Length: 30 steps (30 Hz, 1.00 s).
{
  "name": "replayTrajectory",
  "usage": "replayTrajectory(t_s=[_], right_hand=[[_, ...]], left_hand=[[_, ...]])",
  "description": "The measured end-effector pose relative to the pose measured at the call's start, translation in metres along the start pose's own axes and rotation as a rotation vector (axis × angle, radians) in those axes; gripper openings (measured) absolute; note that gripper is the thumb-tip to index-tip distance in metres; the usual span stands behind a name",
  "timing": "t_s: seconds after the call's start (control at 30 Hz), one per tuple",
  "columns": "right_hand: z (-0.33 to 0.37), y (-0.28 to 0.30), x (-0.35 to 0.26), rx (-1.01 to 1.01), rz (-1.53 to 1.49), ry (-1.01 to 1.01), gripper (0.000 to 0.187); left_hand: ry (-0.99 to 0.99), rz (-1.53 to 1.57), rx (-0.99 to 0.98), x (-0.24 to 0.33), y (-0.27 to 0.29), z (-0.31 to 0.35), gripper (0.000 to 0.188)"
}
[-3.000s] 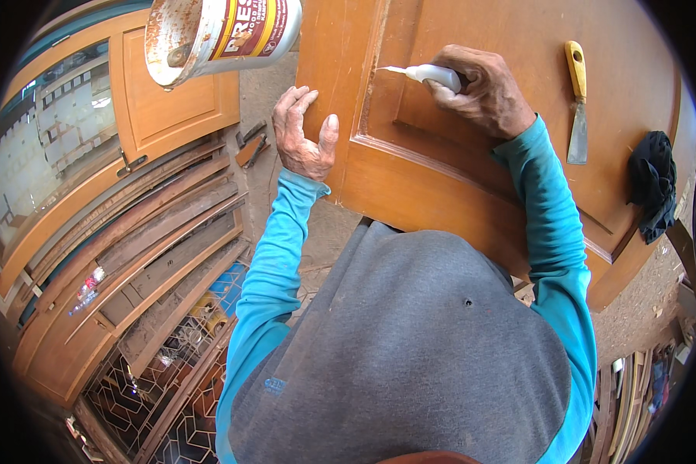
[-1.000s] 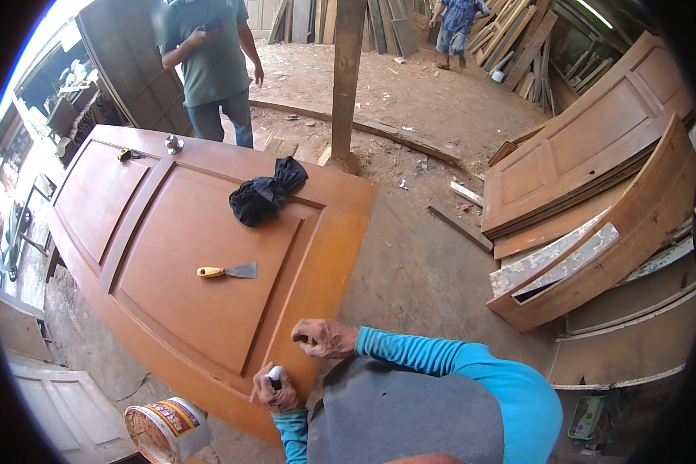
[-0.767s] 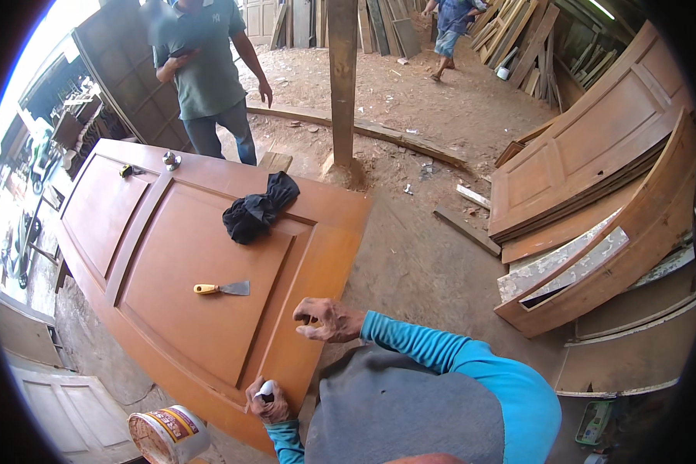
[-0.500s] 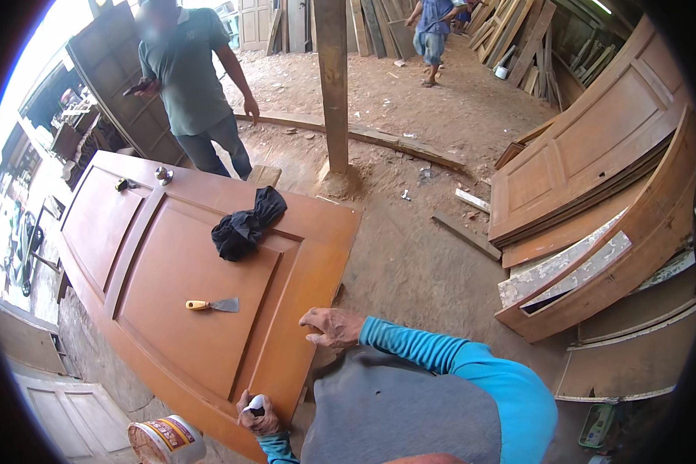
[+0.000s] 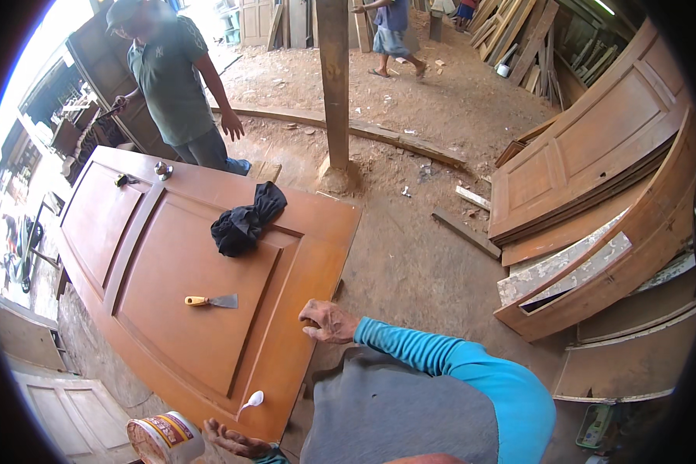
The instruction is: The person applies wood filler to a wooden door using a putty knife and smooths it by hand.
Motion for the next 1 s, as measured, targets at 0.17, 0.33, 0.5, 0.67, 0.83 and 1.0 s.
replayTrajectory(t_s=[0.17, 0.33, 0.5, 0.67, 0.83, 1.0], right_hand=[[0.0, -0.004, -0.001, 0.106, 0.091, 0.017, 0.034], [0.003, -0.009, -0.008, 0.183, 0.124, 0.017, 0.032], [0.006, -0.013, -0.007, 0.303, 0.138, 0.041, 0.026], [0.007, -0.02, -0.012, 0.383, 0.184, 0.069, 0.023], [0.015, -0.019, -0.008, 0.431, 0.224, 0.082, 0.021], [0.013, -0.014, -0.01, 0.47, 0.241, 0.131, 0.017]], left_hand=[[-0.149, -0.314, -0.022, 0.003, 0.025, -0.044, 0.057], [-0.149, -0.314, -0.026, -0.032, 0.045, -0.052, 0.05], [-0.092, -0.136, -0.129, -0.079, 0.043, -0.071, 0.051], [0.082, 0.184, -0.036, -0.011, 0.018, -0.098, 0.04], [-0.002, 0.106, -0.042, 0.048, 0.004, -0.126, 0.042], [-0.262, 0.075, -0.066, 0.095, 0.001, -0.16, 0.054]])
Point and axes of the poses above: each hand's wrist, its own z-axis away from the middle knuckle, its own y-axis out of the back of the hand, x = y × z, the point moved 6 cm from there along -z, towards the middle knuckle
